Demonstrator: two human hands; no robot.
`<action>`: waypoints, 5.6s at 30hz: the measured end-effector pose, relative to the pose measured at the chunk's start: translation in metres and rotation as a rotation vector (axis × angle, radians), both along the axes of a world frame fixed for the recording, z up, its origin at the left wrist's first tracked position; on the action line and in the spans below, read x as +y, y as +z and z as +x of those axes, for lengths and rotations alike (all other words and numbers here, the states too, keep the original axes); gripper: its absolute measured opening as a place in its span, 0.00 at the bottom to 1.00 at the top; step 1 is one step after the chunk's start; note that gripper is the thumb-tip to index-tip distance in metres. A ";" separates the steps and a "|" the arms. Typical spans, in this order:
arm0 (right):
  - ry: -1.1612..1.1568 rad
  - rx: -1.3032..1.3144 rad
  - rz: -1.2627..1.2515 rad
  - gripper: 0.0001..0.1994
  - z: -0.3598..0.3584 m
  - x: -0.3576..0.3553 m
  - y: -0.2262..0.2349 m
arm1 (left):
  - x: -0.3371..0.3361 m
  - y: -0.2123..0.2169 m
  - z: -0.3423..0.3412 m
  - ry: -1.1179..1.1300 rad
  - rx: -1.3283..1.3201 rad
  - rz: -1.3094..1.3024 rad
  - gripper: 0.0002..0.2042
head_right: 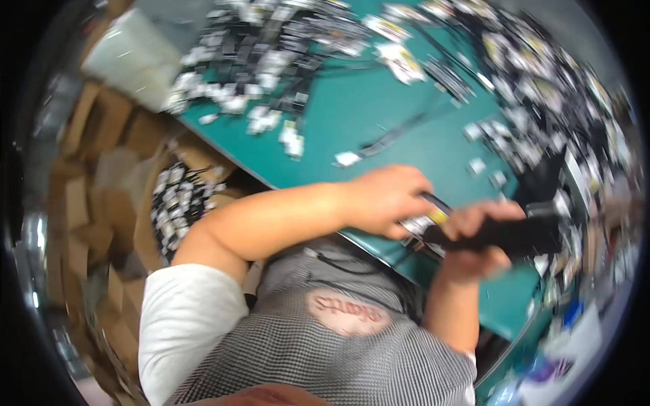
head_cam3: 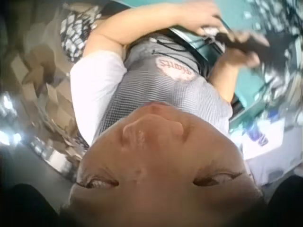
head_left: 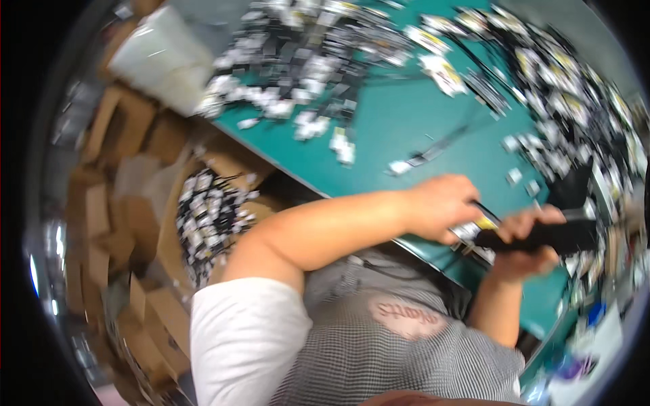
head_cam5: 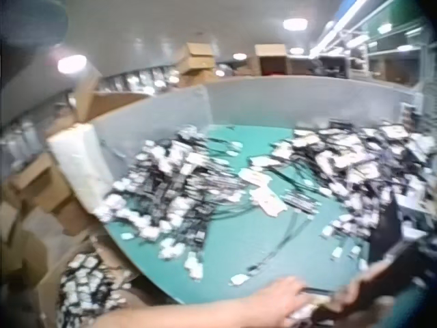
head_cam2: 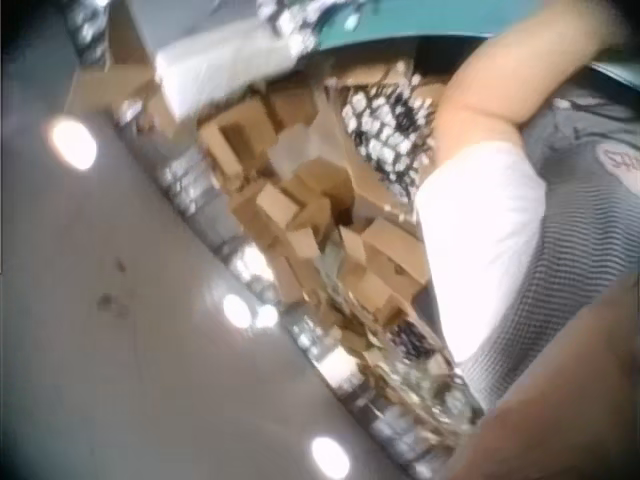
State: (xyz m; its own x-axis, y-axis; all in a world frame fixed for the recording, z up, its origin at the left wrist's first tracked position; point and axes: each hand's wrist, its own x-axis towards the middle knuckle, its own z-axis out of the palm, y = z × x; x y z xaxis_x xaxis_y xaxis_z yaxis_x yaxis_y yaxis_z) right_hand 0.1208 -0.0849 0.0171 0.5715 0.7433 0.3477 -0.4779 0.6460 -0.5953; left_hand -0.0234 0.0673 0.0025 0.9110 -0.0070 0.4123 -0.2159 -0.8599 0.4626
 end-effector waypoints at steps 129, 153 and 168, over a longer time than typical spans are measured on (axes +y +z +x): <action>0.151 0.135 -0.315 0.38 0.030 0.010 0.008 | 0.237 0.050 0.283 0.711 0.320 -0.411 0.50; 0.414 0.249 -0.317 0.32 0.067 0.002 0.018 | 0.250 0.158 0.475 -0.021 0.123 -1.155 0.11; 0.342 0.311 -0.389 0.27 0.057 0.007 0.023 | 0.341 0.150 0.336 0.542 0.430 -0.063 0.21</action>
State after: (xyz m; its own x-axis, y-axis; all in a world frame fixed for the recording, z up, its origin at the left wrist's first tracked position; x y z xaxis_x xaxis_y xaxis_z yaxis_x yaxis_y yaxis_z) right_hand 0.1780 -0.0775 0.0405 0.3093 0.9418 -0.1314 -0.8097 0.1884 -0.5558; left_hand 0.3128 0.4080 0.1528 0.8616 0.5076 -0.0009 0.4503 -0.7634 0.4632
